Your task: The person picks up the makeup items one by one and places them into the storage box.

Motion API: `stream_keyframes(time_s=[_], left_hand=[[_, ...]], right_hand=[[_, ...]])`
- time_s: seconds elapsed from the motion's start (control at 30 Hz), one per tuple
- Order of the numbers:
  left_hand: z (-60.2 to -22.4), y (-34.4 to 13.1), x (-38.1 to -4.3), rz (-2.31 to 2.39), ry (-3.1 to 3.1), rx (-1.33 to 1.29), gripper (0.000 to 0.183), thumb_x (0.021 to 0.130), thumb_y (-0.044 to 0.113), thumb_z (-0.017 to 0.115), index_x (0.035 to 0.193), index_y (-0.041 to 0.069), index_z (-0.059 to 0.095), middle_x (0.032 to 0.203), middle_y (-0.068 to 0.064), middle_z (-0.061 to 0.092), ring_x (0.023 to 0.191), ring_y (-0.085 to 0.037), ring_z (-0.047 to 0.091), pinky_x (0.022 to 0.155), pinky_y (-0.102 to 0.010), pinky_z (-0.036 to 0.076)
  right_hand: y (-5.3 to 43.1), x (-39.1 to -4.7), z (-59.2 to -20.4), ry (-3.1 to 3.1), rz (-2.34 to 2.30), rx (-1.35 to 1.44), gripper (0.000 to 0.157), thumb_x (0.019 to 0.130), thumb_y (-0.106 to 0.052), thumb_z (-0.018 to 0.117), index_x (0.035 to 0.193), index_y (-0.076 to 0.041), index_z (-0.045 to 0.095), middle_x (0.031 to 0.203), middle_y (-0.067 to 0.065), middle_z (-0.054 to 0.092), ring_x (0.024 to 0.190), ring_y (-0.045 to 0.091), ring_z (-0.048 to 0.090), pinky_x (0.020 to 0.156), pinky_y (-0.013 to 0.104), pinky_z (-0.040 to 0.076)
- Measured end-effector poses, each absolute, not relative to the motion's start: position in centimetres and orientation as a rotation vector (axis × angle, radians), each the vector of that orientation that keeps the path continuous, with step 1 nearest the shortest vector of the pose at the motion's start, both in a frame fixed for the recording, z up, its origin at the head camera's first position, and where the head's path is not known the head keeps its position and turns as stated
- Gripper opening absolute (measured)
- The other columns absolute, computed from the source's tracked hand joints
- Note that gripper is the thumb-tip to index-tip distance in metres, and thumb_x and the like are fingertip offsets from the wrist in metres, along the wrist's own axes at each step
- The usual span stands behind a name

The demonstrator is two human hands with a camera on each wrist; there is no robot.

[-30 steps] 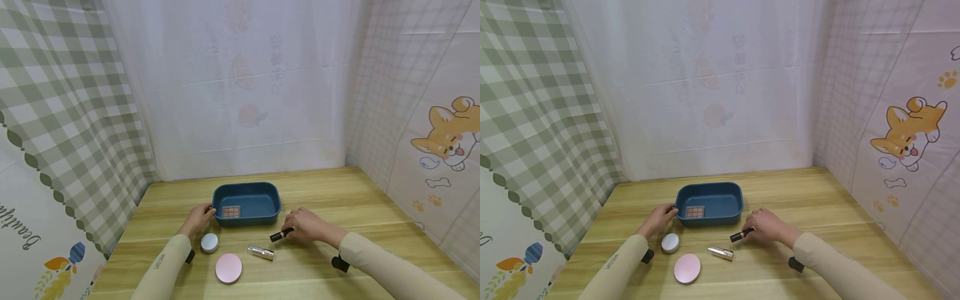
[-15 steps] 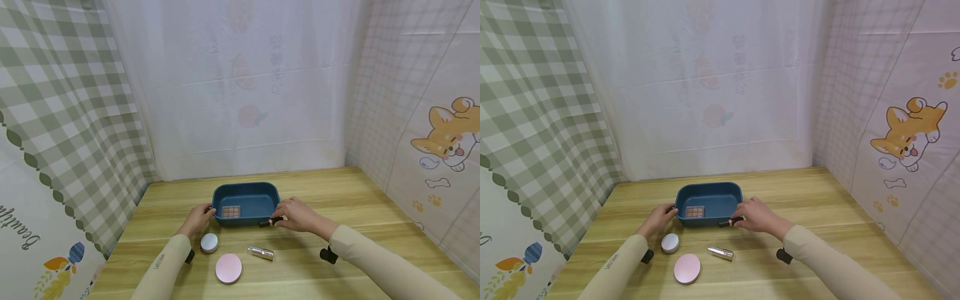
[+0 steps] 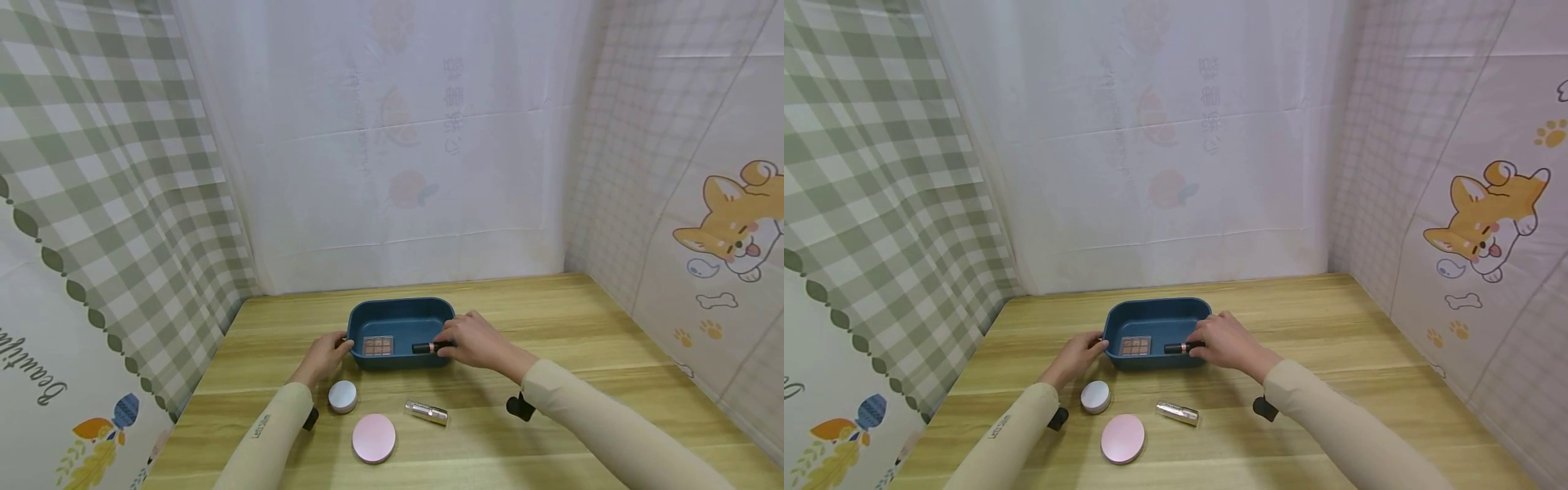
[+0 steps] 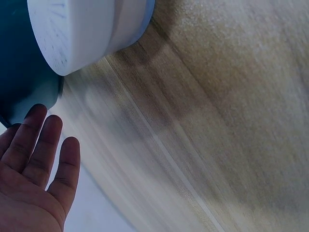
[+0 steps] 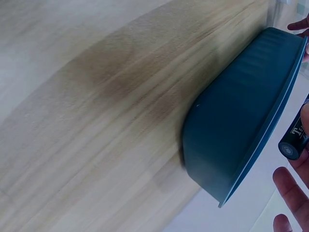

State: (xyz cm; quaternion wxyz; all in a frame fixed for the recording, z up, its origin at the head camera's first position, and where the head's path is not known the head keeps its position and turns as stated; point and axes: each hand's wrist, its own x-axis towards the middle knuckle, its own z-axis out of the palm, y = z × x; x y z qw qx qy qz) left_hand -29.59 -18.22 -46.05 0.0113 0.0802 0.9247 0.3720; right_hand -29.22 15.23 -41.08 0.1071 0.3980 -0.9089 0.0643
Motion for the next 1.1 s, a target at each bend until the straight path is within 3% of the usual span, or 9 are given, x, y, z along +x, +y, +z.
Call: stream_keyframes(time_s=[0.27, 0.7, 1.1], left_hand=[[-46.0, -18.2, -29.7, 1.18, 2.879, 0.229, 0.035, 0.102, 0.017, 0.056, 0.129, -0.004, 0.06, 0.107, -0.011, 0.067, 0.098, -0.026, 0.062, 0.088, -0.047, 0.051], [-45.9, -18.2, -29.6, 1.169, 2.871, 0.224, 0.034, 0.103, 0.017, 0.056, 0.13, -0.004, 0.06, 0.108, -0.011, 0.067, 0.099, -0.025, 0.061, 0.088, -0.047, 0.051], [-45.9, -18.1, -29.7, 1.175, 2.879, 0.233, 0.034, 0.102, 0.015, 0.056, 0.128, -0.005, 0.061, 0.105, -0.011, 0.068, 0.097, -0.026, 0.062, 0.088, -0.047, 0.051]], right_hand=[[14.0, -29.9, -41.0, -2.719, 0.156, 1.071, 0.021, 0.088, -0.03, 0.076, 0.105, -0.018, 0.079, 0.085, -0.007, 0.065, 0.079, 0.017, 0.059, 0.079, 0.046, 0.044], [11.7, -31.4, -41.3, -2.782, 0.135, 0.892, 0.018, 0.091, -0.026, 0.074, 0.106, -0.018, 0.078, 0.093, -0.002, 0.069, 0.089, 0.022, 0.062, 0.085, 0.05, 0.044], [10.0, -32.5, -41.6, -2.824, 0.087, 0.802, 0.018, 0.092, -0.028, 0.072, 0.107, -0.021, 0.078, 0.097, -0.002, 0.07, 0.091, 0.023, 0.063, 0.08, 0.045, 0.043]])
